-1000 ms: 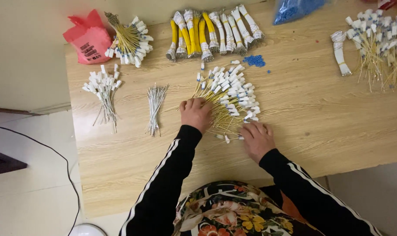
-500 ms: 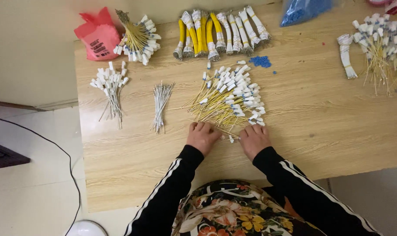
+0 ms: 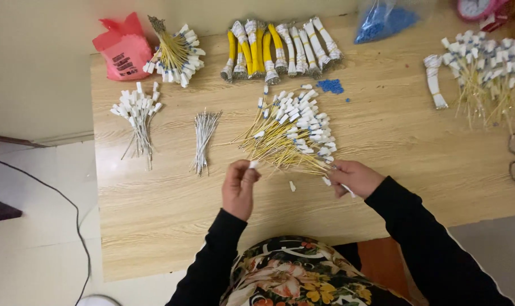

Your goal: The person sits at a wooden table and assembles cotton swabs by hand. They pick up individual wooden sticks and white cotton tips, then insert the cotton into the ends of the sticks. The person gathers the finished swabs into a bundle and places them on the table.

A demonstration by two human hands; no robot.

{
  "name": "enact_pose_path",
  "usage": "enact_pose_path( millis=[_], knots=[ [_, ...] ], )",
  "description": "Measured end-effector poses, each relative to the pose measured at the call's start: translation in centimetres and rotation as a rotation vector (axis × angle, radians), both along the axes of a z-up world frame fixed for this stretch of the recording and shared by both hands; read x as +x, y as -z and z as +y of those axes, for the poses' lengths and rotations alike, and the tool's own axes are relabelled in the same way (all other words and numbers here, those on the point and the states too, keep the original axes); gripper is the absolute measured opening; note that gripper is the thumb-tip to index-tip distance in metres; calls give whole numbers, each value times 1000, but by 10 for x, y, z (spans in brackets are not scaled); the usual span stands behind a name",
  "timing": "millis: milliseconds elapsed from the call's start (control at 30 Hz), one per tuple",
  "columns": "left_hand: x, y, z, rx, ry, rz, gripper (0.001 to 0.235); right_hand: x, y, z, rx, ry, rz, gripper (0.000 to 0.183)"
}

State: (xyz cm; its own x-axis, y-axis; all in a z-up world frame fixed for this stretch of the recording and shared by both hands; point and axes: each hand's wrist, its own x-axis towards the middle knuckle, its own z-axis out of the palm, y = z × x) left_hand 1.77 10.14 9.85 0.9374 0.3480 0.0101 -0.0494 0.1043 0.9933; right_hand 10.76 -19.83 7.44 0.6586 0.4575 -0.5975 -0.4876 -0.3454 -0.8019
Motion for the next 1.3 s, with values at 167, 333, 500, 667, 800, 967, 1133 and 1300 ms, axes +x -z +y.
enact_pose_path(
  millis=[167,333,500,667,800,967,1133,1300],
  knots=[
    [8,-35,2,232,52,-28,12,-10,-70,36,389,415,264,13],
    [19,-46,-14,912,451,-229,17,-16,-18,63,263,355,252,26],
    [33,-14,-20,1217,364,-424,32,-24,-7,79,225,88,144,21],
    [22,-49,-11,1286,234,-389,53,-40,-37,88,146,37,117,25],
    [-4,-51,-9,1283,-94,-261,60,-60,-46,100,267,173,86,23],
    [-37,-79,-5,337,5,144,90,-61,-72,126,334,252,110,23],
    [-16,-67,-28,-555,150,305,48,-64,-60,146,273,-94,200,31],
    [9,-13,-15,-777,-148,148,33,-56,-51,149,449,368,460,35]
  ],
)
